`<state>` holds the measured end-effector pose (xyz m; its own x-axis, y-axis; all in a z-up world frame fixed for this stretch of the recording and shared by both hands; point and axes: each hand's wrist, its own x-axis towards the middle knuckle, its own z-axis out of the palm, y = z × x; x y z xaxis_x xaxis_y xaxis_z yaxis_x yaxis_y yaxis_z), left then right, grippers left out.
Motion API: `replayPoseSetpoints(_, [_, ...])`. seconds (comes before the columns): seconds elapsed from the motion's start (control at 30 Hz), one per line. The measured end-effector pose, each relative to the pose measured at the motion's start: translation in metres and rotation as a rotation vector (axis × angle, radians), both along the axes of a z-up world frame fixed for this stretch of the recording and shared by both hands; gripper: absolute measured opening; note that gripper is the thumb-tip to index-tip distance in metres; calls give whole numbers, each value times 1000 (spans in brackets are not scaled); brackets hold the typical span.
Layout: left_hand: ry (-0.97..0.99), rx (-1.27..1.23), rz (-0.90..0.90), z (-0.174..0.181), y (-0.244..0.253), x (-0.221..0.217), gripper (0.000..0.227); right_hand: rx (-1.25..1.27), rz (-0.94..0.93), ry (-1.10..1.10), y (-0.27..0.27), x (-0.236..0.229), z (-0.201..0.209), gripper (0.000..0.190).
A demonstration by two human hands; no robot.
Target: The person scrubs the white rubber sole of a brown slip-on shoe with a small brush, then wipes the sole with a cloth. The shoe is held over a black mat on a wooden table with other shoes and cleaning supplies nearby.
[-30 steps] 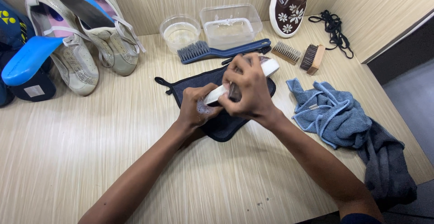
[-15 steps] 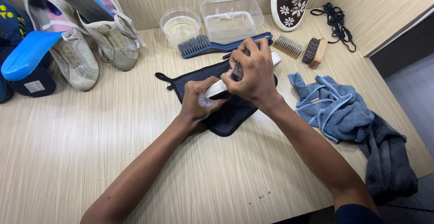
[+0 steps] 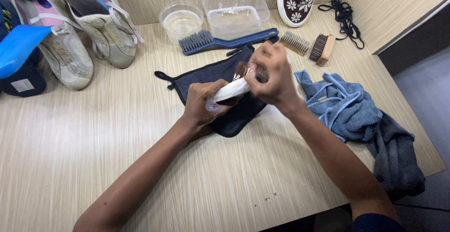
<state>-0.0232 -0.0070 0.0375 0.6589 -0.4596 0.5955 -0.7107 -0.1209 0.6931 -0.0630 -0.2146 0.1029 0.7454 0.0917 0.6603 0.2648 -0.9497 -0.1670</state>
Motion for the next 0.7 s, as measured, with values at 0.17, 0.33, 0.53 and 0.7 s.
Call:
replayPoseSetpoints(0.17, [48,-60,-25,-6,-6,7,29,54,-53,44,-8,6,2,20])
replayPoseSetpoints(0.33, [-105,17,119,-5,-8,3,30,175,154,85,-3,6,1,16])
replayPoseSetpoints(0.53, [-24,-21,38,-12,-3,9,29,122,250,76,21,-17,12,15])
replayPoseSetpoints(0.7, [-63,-14,81,-6,-7,10,30,128,15,21,-23,13,-11,16])
